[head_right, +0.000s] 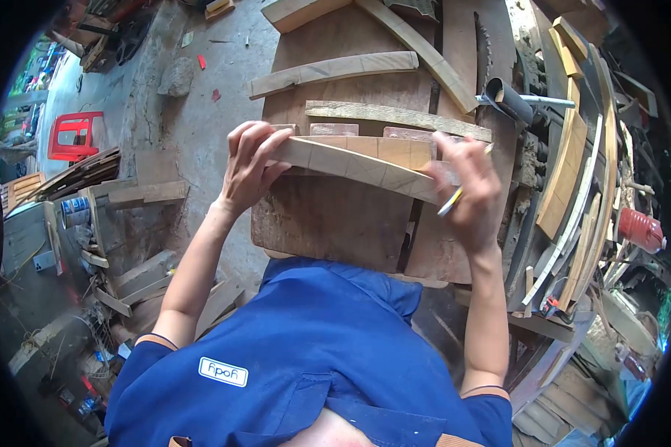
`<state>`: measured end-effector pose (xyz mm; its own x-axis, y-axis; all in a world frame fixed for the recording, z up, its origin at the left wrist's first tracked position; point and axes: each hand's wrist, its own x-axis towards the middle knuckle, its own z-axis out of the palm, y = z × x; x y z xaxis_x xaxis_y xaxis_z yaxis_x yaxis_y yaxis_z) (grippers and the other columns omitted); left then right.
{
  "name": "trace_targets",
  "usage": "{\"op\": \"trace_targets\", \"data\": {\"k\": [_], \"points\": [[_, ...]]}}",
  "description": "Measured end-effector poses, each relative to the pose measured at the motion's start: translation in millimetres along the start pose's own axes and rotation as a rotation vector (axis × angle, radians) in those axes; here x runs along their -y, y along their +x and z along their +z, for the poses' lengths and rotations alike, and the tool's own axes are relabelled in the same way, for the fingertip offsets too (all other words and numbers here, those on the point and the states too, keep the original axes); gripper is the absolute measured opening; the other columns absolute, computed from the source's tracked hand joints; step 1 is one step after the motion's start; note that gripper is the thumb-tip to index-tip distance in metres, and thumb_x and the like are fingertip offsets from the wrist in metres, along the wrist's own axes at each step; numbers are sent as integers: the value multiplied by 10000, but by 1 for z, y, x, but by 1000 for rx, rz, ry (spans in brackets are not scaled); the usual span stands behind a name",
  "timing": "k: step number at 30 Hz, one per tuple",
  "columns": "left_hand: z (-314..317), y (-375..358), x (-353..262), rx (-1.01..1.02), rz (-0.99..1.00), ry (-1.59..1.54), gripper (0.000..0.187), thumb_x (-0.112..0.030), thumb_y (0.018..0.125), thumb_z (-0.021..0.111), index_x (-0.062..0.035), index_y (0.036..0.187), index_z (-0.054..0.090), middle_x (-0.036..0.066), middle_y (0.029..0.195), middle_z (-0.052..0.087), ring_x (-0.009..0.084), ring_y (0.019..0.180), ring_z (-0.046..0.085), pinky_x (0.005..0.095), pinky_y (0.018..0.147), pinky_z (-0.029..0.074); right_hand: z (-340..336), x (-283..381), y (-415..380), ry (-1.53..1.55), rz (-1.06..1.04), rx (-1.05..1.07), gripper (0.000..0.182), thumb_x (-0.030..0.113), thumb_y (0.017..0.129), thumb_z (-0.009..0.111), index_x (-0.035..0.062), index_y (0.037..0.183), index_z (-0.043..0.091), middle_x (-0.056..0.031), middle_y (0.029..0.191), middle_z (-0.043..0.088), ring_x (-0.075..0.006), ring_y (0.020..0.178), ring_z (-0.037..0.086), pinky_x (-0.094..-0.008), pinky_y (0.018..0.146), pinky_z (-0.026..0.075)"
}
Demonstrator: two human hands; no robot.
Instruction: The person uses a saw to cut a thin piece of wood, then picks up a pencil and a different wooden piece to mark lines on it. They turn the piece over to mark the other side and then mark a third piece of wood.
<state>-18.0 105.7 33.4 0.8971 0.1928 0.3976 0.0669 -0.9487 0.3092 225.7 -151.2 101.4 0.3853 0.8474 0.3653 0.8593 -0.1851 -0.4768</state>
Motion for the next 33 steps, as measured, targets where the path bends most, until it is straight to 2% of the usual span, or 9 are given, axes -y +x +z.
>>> {"op": "trace_targets", "data": {"k": [4, 6, 9, 11, 12, 14, 19, 22, 33], "points": [[-11, -26, -3, -44, -12, 66, 507, -446, 883, 626, -136, 1282, 590, 88, 1190, 535, 312, 1174, 462, 441, 1015, 387, 17, 26, -26, -157, -102, 296, 655, 210, 663, 827, -6, 1238, 598, -111, 1010, 532, -301, 980, 565, -453, 1034, 470], [-17, -35, -1, -21, -23, 81, 524, -477, 886, 600, -124, 1274, 595, 91, 1186, 540, 306, 1172, 462, 430, 1007, 386, 34, 29, -43, -138, -54, 263, 739, 79, 534, 848, -7, 1222, 593, -112, 1033, 509, -312, 998, 548, -423, 925, 503], [-22, -38, 3, 12, -4, 80, 564, -379, 822, 722, -135, 1309, 575, 85, 1242, 487, 298, 1210, 455, 411, 1036, 437, 45, 41, -53, -27, -5, 242, 720, 59, 549, 839, -7, 1221, 591, -114, 1040, 508, -319, 999, 546, -422, 879, 496], [-20, -27, 0, -307, -153, -68, 571, -307, 850, 745, -98, 1342, 545, 106, 1300, 466, 276, 1253, 465, 403, 1053, 478, 48, 49, -53, 47, 55, 216, 675, 76, 593, 828, -23, 1217, 589, -127, 1042, 513, -326, 1001, 545, -424, 876, 489], [-21, -27, 2, -304, -150, -67, 571, -307, 850, 745, -98, 1342, 545, 106, 1300, 466, 276, 1253, 465, 403, 1053, 478, 52, 54, -52, 49, 58, 213, 675, 76, 593, 828, -23, 1217, 589, -127, 1042, 513, -326, 1001, 545, -424, 876, 489], [-20, -29, 9, -382, -596, -461, 591, -234, 881, 739, -43, 1382, 491, 136, 1393, 397, 244, 1244, 494, 386, 1068, 480, 64, 66, -50, 100, 26, 183, 640, 117, 637, 817, -40, 1212, 585, -144, 1044, 523, -334, 995, 548, -433, 883, 481], [-31, -41, 32, -556, -986, -1016, 502, -103, 930, 679, -26, 1382, 475, 93, 1067, 688, 142, 1021, 636, 329, 866, 556, 89, 85, -41, 193, 5, 147, 620, 138, 642, 823, -32, 1187, 584, -154, 1023, 538, -343, 940, 569, -438, 897, 491], [-47, -38, 24, -497, -1150, -1198, 497, -137, 942, 670, 3, 1372, 466, 115, 1102, 682, 140, 997, 646, 325, 868, 560, 94, 89, -38, 244, 13, 181, 632, 132, 633, 829, -22, 1194, 582, -145, 1004, 537, -338, 920, 574, -432, 868, 502], [-32, -27, 28, -404, -1115, -1202, 462, -192, 959, 655, 0, 1345, 487, 120, 1114, 686, 135, 992, 649, 295, 891, 536, 91, 71, -37, 149, 4, 179, 690, 152, 647, 831, -16, 1268, 582, -111, 1001, 521, -301, 920, 558, -407, 817, 493]]}}
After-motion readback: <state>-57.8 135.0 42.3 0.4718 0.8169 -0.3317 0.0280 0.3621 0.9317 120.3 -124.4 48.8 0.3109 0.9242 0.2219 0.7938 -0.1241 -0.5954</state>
